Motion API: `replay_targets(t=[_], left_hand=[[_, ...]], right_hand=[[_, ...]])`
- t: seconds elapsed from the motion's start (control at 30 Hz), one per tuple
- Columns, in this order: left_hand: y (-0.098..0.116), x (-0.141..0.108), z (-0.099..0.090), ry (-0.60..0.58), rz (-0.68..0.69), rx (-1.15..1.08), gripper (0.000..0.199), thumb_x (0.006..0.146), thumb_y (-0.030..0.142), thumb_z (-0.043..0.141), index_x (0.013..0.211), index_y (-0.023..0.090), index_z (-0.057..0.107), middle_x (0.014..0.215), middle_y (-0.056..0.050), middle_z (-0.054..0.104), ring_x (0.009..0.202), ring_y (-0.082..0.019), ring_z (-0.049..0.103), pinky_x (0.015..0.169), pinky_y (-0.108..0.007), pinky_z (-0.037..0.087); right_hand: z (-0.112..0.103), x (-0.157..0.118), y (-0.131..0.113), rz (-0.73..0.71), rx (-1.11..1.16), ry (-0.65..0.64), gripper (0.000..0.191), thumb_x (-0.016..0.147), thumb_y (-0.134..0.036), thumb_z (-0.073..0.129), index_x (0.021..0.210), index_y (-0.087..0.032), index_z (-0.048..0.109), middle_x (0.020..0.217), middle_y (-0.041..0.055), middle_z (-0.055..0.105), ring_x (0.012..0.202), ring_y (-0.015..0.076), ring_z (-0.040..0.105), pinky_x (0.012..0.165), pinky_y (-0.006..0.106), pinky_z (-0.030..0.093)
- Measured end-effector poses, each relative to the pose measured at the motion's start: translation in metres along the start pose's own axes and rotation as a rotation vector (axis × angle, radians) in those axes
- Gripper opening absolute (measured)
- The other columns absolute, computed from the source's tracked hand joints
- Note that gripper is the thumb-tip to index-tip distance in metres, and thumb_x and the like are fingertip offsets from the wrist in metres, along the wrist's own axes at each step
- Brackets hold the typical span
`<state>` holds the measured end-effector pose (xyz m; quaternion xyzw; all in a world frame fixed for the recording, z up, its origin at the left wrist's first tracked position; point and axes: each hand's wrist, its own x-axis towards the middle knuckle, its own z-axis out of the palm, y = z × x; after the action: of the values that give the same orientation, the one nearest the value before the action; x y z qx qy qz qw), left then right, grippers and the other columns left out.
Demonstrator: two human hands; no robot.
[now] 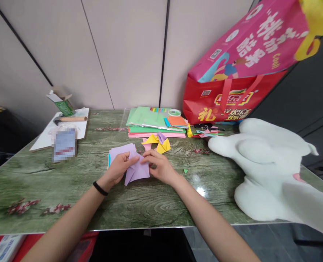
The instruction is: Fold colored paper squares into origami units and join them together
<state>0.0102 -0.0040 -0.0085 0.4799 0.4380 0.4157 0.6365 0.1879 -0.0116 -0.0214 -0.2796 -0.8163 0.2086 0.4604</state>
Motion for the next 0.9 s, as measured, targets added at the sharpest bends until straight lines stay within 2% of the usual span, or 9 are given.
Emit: replay_targets(t=[0.17, 0.3, 0.43, 0.57, 0.7, 0.8, 0.9], left_hand=[[0.0, 0.0, 0.001, 0.005, 0.049, 0.012, 0.035, 0.061, 0.04, 0.075, 0.077, 0.01, 0.063, 0.069, -0.003, 0.066, 0.057, -0.012, 0.057, 0.052, -0.021, 0.044], [0.003, -0.004, 0.004, -0.011, 0.081, 0.032, 0.035, 0.064, 0.041, 0.073, 0.08, 0.012, 0.061, 0.067, -0.002, 0.067, 0.057, -0.013, 0.06, 0.051, -0.023, 0.048], [0.003, -0.007, 0.008, -0.085, 0.046, -0.02, 0.037, 0.066, 0.043, 0.071, 0.083, 0.013, 0.058, 0.064, -0.002, 0.067, 0.052, -0.015, 0.063, 0.048, -0.025, 0.05], [0.0, -0.005, 0.01, -0.126, 0.05, -0.09, 0.039, 0.069, 0.047, 0.067, 0.083, 0.013, 0.054, 0.062, -0.003, 0.067, 0.05, -0.015, 0.063, 0.047, -0.024, 0.052], [0.0, -0.004, 0.01, -0.168, 0.013, -0.13, 0.05, 0.075, 0.06, 0.053, 0.087, 0.011, 0.054, 0.061, -0.006, 0.066, 0.052, -0.018, 0.065, 0.047, -0.027, 0.053], [0.002, -0.006, 0.01, -0.248, 0.039, -0.112, 0.057, 0.077, 0.064, 0.046, 0.098, 0.01, 0.052, 0.072, -0.009, 0.067, 0.057, -0.019, 0.066, 0.05, -0.029, 0.054], [0.003, -0.008, 0.009, -0.282, 0.103, 0.032, 0.06, 0.07, 0.049, 0.067, 0.114, 0.015, 0.044, 0.096, -0.011, 0.065, 0.07, -0.02, 0.066, 0.059, -0.033, 0.056]], right_hand=[[0.005, -0.001, 0.001, -0.031, -0.041, 0.142, 0.021, 0.076, -0.006, 0.052, 0.086, -0.018, 0.064, 0.09, 0.0076, 0.062, 0.082, 0.016, 0.061, 0.062, 0.026, 0.052], [0.009, -0.001, -0.004, -0.015, -0.072, 0.207, 0.016, 0.078, -0.009, 0.054, 0.089, -0.018, 0.062, 0.087, 0.0074, 0.063, 0.081, 0.0162, 0.061, 0.061, 0.026, 0.053], [0.012, -0.002, -0.007, 0.002, -0.13, 0.238, 0.013, 0.081, -0.014, 0.058, 0.093, -0.019, 0.06, 0.083, 0.0064, 0.064, 0.079, 0.0158, 0.06, 0.059, 0.025, 0.053], [0.014, -0.003, -0.007, 0.003, -0.214, 0.237, 0.019, 0.081, -0.015, 0.057, 0.1, -0.02, 0.058, 0.084, 0.0056, 0.064, 0.074, 0.0145, 0.06, 0.059, 0.025, 0.053], [0.013, -0.004, -0.006, 0.009, -0.254, 0.276, 0.022, 0.08, -0.012, 0.057, 0.101, -0.02, 0.057, 0.086, 0.0048, 0.065, 0.073, 0.014, 0.06, 0.059, 0.024, 0.053], [0.012, -0.003, -0.005, 0.001, -0.276, 0.318, 0.022, 0.079, -0.01, 0.056, 0.099, -0.021, 0.058, 0.083, 0.004, 0.065, 0.073, 0.0141, 0.06, 0.058, 0.023, 0.053], [0.01, -0.003, -0.005, -0.017, -0.298, 0.335, 0.025, 0.077, -0.007, 0.054, 0.098, -0.021, 0.058, 0.083, 0.0038, 0.065, 0.072, 0.0146, 0.061, 0.058, 0.024, 0.053]])
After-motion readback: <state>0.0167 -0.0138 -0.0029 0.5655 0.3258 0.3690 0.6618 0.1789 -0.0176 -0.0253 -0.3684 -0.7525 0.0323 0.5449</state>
